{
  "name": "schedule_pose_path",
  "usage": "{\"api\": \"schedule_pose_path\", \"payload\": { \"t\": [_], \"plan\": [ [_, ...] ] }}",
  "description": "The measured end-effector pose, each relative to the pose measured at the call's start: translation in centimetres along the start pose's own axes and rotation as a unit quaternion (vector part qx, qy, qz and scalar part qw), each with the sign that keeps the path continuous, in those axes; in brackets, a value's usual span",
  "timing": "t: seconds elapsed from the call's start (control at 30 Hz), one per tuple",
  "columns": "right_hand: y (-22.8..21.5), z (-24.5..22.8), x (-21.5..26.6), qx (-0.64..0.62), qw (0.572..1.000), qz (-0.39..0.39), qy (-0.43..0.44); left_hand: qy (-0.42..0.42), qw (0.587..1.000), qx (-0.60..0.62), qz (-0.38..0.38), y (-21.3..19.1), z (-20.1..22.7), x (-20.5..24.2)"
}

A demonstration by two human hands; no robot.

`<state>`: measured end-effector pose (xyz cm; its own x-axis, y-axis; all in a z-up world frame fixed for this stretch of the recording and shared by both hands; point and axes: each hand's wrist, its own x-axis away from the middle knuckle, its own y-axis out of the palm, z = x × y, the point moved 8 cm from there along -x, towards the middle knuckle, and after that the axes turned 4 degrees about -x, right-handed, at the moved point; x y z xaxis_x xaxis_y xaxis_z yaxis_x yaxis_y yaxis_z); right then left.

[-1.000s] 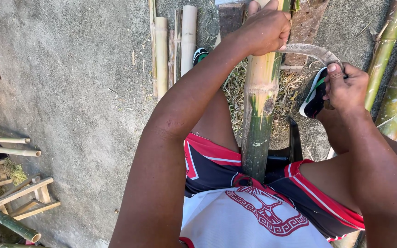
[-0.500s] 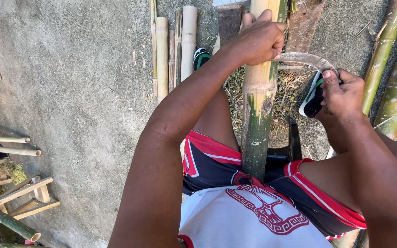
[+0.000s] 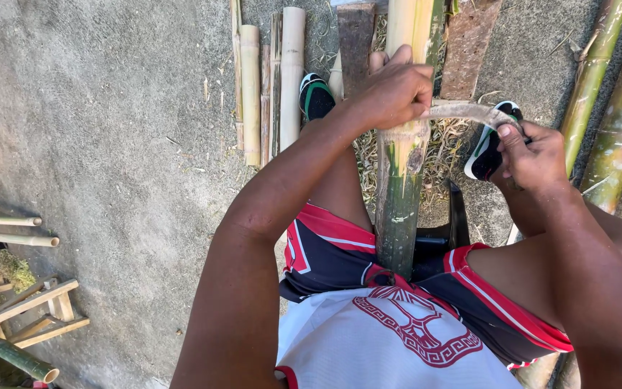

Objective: The recorder is stripping bark and outer layers from a bamboo stalk using a curved blade.

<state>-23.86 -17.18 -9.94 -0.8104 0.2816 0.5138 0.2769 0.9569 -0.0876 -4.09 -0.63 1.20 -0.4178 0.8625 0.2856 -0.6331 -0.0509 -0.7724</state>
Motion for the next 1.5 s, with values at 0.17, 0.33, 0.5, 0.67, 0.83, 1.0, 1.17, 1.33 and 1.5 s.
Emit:
{"api": "schedule_pose_path", "payload": {
  "t": [0.17, 0.33, 0.5, 0.67, 0.83, 1.0, 1.17, 1.33, 1.5],
  "plan": [
    [-0.3, 0.2, 0.5, 0.038, 0.997, -0.055, 0.049, -0.002, 1.000, -0.007, -0.008, 0.8, 0.1, 2.4],
    [-2.6, -0.3, -0.7, -0.008, 1.000, -0.010, 0.008, -0.088, 0.965, 0.037, 0.246, -3.2, -5.3, 5.7],
    [-6.2, -1.9, -3.6, -0.242, 0.954, 0.154, -0.088, -0.266, 0.921, 0.152, 0.241, -1.1, -4.9, 7.3],
    [-5.4, -3.7, -5.4, -0.246, 0.954, 0.152, -0.083, -0.219, 0.959, 0.069, 0.167, -0.4, -1.0, 4.6],
    [-4.0, -5.8, -8.1, -0.252, 0.954, 0.140, -0.077, -0.237, 0.961, 0.040, 0.137, -1.5, -5.2, 1.9],
    [-2.5, -7.0, -11.7, -0.234, 0.964, 0.117, -0.054, -0.239, 0.898, 0.080, 0.361, -4.6, -13.1, 1.2],
    [-0.2, -7.9, -13.7, -0.242, 0.962, 0.129, -0.020, -0.152, 0.893, 0.195, 0.376, -8.7, -14.1, -3.3],
    [1.7, -8.4, -14.8, -0.217, 0.966, 0.143, -0.010, -0.051, 0.938, 0.119, 0.322, -12.1, -13.5, -10.0],
    [1.9, -8.4, -15.3, -0.177, 0.970, 0.163, -0.033, 0.024, 0.980, -0.037, 0.194, -12.4, -11.7, -17.5]
  ]
}}
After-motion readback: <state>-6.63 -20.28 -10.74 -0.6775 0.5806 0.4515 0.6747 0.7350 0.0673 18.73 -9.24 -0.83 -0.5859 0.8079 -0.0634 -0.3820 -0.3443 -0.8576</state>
